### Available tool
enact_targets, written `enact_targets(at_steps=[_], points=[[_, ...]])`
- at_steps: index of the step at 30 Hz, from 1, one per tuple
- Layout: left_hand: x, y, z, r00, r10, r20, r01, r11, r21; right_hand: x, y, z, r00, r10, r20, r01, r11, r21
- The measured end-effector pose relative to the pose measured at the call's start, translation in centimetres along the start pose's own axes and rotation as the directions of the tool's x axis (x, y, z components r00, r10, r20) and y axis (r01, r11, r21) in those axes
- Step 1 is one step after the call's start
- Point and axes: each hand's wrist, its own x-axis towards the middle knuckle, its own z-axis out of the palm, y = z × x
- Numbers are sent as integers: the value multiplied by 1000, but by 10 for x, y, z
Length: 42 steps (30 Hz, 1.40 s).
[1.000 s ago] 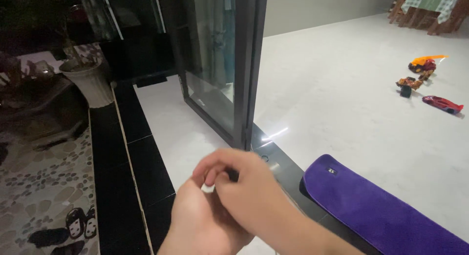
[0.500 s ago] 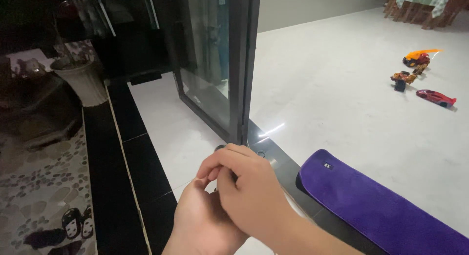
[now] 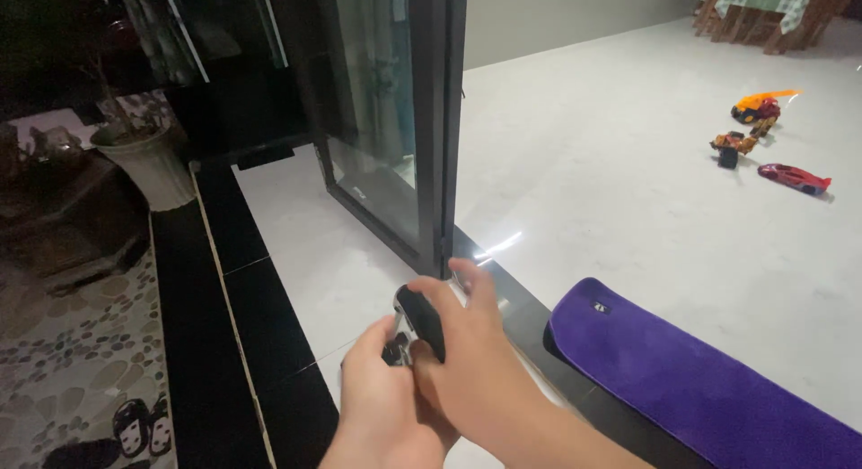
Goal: The recorder is repairing a vacuum cleaner part using a screwdriver.
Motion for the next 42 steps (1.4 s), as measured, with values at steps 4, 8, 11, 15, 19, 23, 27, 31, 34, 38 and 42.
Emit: enact_targets(at_steps=[4,8,11,15,19,23,27,31,34,38,42], points=[[-37,8,31,996,91,2,-91,995,30,6,-15,-9,996,-64,-56,59,994,-93],[-55,15,40,995,75,-63,-72,996,50,13,-27,-15,943,-274,-191,210,931,-298],[-45,12,29,993,111,-38,-107,990,96,16,-28,-15,962,-180,-207,137,969,-206],[-32,10,18,988,154,5,-153,975,160,24,-33,-18,974,-49,-221,31,996,-84],[-45,16,25,990,125,-63,-118,988,103,20,-45,-9,986,-15,-163,-1,995,-97],[-29,17,4,991,88,-97,-89,996,-4,8,-33,7,991,-57,-120,40,989,-142],[-20,18,-3,993,108,-54,-113,988,-107,8,-17,21,998,-44,-39,34,976,-217],[-8,15,-8,974,122,-193,-131,991,-35,5,20,32,985,-76,155,117,954,-277],[-3,15,-18,940,101,-324,-76,993,91,-1,20,32,947,-14,321,109,954,-280],[-11,19,-12,965,133,-228,-123,991,55,2,-6,26,966,36,255,-13,996,-92],[-47,18,26,993,111,-42,-113,992,-57,11,-24,8,991,-121,48,121,993,2]])
